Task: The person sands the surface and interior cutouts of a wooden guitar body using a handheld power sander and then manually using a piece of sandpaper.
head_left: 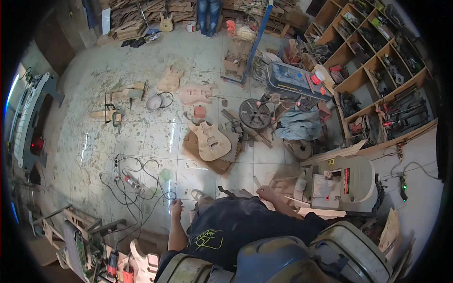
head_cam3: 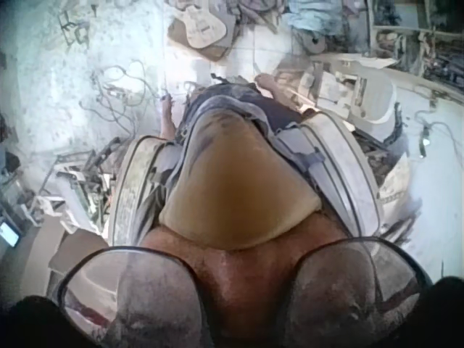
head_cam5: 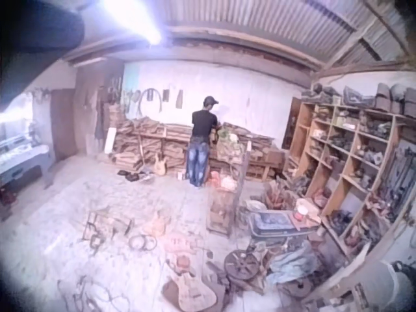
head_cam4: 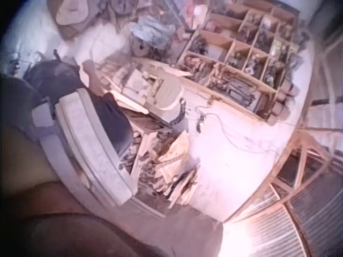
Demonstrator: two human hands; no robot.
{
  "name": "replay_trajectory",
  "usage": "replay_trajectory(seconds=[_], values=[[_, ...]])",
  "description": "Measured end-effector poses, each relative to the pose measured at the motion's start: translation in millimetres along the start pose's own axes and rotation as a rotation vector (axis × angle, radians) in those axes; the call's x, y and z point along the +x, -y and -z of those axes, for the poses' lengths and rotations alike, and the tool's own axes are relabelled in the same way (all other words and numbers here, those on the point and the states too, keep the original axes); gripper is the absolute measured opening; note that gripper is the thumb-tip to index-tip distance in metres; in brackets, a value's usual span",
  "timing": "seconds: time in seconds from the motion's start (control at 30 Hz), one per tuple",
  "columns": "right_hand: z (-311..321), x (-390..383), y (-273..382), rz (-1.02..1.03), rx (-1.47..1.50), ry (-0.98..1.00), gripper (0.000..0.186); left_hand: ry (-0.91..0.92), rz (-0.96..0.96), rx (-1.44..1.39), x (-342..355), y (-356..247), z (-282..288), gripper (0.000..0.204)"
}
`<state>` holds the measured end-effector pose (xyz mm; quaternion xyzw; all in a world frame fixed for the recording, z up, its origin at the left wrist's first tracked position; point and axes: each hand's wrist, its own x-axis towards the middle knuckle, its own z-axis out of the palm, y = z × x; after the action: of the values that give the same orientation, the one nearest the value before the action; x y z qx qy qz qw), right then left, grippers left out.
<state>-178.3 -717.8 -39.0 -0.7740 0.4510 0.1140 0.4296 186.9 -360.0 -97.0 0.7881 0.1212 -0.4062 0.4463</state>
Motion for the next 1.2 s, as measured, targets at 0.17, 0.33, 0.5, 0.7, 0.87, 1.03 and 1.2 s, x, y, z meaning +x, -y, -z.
replay_trajectory(seconds=[0.17,0.33,0.5,0.7,0.87,1.03,1.2], values=[[9.6,15.1,71.0,-0.169,0.178,-0.005,0.028,0.037,-0.033,-0.067,-7.1,-45.8,26.5,0.039],[-4.5,38.4,64.9,-0.102,-0.083,0.152,0.029,0.135,-0.388,-0.238,-68.1,-154.7,34.5,0.046],[-1.4,62.6,107.3,-0.293,-0.204,0.338,0.027,0.241,-0.685,-0.422,-153.8,-249.1,63.6,0.046],[-9.3,143.6,105.5,0.115,-0.215,0.308,0.025,0.49,-1.289,-0.427,-260.9,-335.0,127.5,0.066],[-45.7,239.5,143.4,0.248,-0.469,0.449,0.027,0.549,-1.695,-0.644,-290.9,-364.2,143.9,0.048],[-59.2,333.5,223.7,0.515,-0.543,0.732,0.022,-0.006,-1.037,-0.305,-223.9,-354.6,152.5,0.049],[-78.5,401.7,357.6,0.008,-0.321,0.769,0.025,-0.745,-0.406,0.093,-162.1,-251.4,128.9,0.042]])
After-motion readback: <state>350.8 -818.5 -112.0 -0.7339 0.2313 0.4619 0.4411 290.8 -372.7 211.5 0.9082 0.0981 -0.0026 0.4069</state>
